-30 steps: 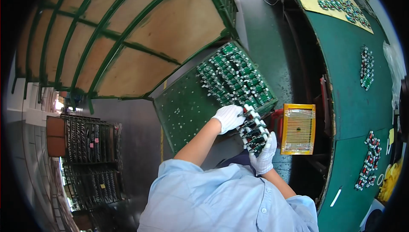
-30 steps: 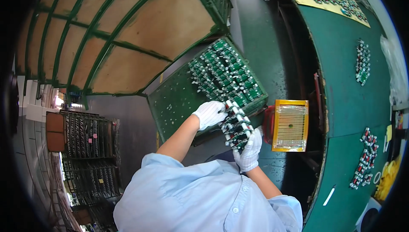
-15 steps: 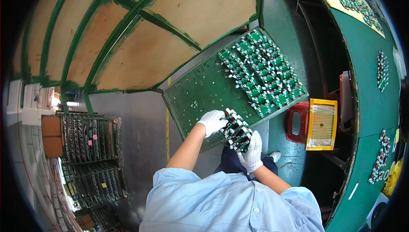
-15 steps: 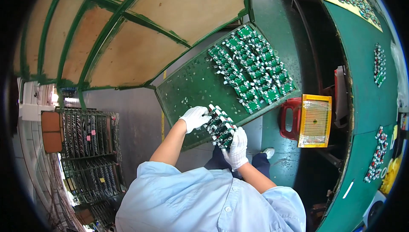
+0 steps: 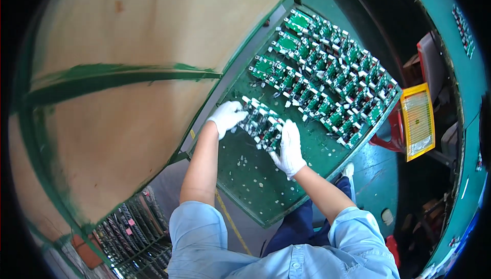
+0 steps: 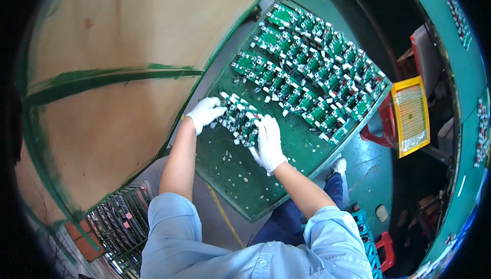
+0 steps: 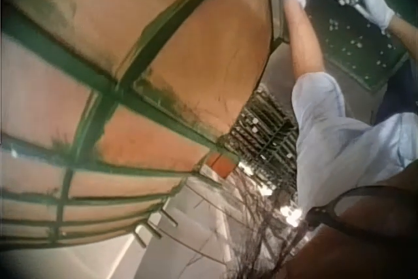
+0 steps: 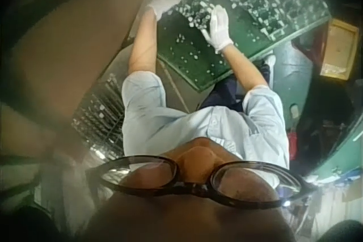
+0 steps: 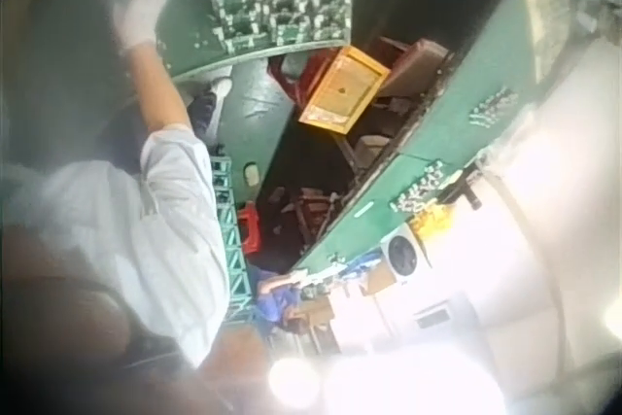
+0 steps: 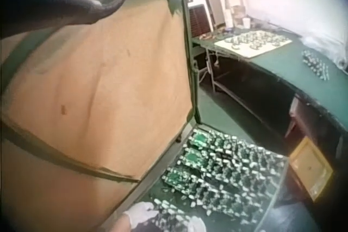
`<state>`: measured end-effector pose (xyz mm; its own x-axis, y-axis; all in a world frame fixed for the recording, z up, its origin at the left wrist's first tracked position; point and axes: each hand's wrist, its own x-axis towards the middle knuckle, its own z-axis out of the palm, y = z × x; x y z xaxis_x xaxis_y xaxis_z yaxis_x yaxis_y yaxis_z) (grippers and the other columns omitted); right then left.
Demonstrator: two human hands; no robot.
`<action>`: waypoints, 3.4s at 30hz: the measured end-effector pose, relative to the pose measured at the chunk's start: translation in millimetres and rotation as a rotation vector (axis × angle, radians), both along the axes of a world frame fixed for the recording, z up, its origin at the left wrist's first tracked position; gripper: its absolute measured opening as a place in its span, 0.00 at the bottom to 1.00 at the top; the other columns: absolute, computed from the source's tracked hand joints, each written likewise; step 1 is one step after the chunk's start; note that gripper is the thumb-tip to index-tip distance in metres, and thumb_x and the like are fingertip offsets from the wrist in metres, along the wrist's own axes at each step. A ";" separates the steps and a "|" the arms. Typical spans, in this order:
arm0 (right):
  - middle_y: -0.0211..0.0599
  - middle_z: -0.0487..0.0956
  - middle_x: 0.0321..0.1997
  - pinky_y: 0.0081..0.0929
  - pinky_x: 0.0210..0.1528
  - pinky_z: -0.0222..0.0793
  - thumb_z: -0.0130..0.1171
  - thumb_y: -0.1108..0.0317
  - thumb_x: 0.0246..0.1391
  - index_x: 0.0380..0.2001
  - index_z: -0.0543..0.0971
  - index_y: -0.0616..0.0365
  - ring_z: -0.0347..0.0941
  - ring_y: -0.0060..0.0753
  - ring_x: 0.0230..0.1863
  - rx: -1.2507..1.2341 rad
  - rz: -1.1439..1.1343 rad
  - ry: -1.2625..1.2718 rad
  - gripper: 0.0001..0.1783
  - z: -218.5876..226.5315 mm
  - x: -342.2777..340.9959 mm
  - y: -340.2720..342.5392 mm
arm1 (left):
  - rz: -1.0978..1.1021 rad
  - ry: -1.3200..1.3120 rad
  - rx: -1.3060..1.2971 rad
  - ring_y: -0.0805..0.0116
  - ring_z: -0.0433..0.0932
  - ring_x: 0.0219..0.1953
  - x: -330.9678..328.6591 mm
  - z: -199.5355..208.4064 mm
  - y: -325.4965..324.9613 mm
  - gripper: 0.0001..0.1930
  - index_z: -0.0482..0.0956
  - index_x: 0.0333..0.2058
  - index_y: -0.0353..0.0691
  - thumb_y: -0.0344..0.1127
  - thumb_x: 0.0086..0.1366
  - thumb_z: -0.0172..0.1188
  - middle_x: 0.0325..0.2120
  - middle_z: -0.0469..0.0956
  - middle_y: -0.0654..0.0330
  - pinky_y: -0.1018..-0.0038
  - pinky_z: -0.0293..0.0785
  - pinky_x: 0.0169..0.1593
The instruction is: The person assembles electronic circuit board modules by hand, then places them into batch trays.
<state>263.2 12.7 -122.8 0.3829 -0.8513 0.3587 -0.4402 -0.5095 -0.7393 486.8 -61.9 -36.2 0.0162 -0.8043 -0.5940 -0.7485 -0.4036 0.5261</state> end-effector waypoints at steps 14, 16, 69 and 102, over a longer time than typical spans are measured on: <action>0.59 0.56 0.59 0.46 0.62 0.48 0.65 0.67 0.27 0.58 0.53 0.64 0.53 0.60 0.60 0.170 -0.171 0.025 0.51 -63.5 16.3 -26.4 | 0.144 0.454 0.174 0.75 0.69 0.37 39.2 -80.4 -53.3 0.18 0.72 0.44 0.37 0.36 0.56 0.59 0.37 0.74 0.64 0.77 0.65 0.39; 0.59 0.58 0.57 0.42 0.61 0.51 0.64 0.68 0.28 0.56 0.56 0.65 0.55 0.60 0.58 0.251 -0.222 0.049 0.47 -46.7 14.2 -27.2 | 0.148 0.470 0.248 0.76 0.68 0.36 37.0 -78.9 -51.8 0.16 0.73 0.42 0.36 0.37 0.57 0.58 0.35 0.74 0.65 0.78 0.64 0.39; 0.57 0.57 0.60 0.38 0.63 0.48 0.69 0.65 0.27 0.59 0.52 0.66 0.53 0.57 0.61 0.268 -0.037 0.161 0.54 -41.8 -7.8 -38.3 | 0.151 -0.346 -0.565 0.53 0.73 0.42 28.1 -103.7 -43.0 0.19 0.76 0.39 0.41 0.47 0.62 0.43 0.37 0.75 0.49 0.61 0.67 0.45; 0.58 0.59 0.58 0.43 0.63 0.45 0.67 0.64 0.31 0.57 0.54 0.68 0.51 0.59 0.61 0.337 -0.147 0.073 0.49 -47.3 -1.6 -35.7 | 0.896 0.099 -0.848 0.58 0.64 0.54 -63.0 -79.7 46.4 0.24 0.61 0.53 0.32 0.44 0.66 0.44 0.54 0.60 0.47 0.67 0.62 0.56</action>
<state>261.6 -23.0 -170.1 0.2622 -0.9647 0.0256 -0.5483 -0.1708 -0.8186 423.8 -15.5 -115.9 0.7438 -0.6637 0.0791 -0.3263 -0.2573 0.9096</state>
